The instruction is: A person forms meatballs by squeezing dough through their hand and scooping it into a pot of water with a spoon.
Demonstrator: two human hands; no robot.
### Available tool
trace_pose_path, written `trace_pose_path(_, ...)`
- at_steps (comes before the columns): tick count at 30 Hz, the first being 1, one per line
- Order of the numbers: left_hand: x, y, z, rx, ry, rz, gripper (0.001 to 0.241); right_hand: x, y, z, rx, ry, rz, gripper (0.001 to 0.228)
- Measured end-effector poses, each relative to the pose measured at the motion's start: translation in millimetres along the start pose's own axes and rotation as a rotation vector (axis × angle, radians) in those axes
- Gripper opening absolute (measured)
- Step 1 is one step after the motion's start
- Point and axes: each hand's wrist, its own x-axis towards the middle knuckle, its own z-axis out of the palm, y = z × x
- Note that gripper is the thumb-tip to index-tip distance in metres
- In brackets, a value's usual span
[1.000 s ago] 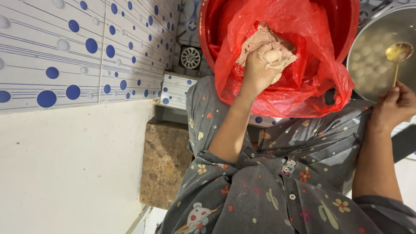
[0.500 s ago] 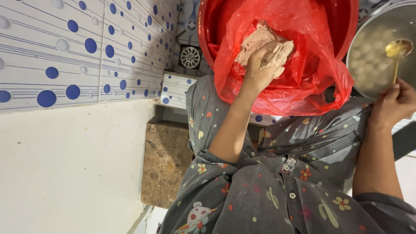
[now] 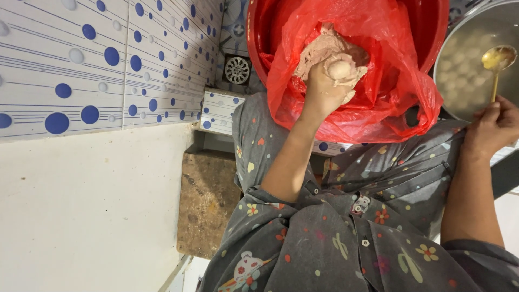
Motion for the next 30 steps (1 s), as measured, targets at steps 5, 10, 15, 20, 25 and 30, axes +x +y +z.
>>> trace_pose_path(5,10.8,-8.3,1.6,0.069,0.038,-0.229,0.051,-1.3,-4.9,1.2,-0.005,0.01,0.014,0.027)
trace_pose_path(10,0.2,52.0,3.4,-0.039,-0.169,-0.32,0.064,-4.8,-22.0,2.4,0.012,-0.007,0.18,0.027)
trace_pose_path(15,1.6,15.0,-2.5,0.004,-0.123,-0.199,0.039,-3.6,-21.3,3.1,0.028,-0.002,0.121,0.029)
trace_pose_path(20,2.2,16.0,6.9,-0.543,-0.036,-0.378,0.062,-7.5,-24.7,2.6,0.057,-0.027,0.136,0.024)
trace_pose_path(25,1.5,-8.2,2.6,0.163,0.004,-0.086,0.039,-5.8,-14.7,1.9,0.002,0.006,0.118,0.024)
trace_pose_path(30,-7.1,7.5,3.4,-0.092,-0.026,-0.222,0.023,-6.0,-9.9,0.3,-0.004,0.002,0.068,0.029)
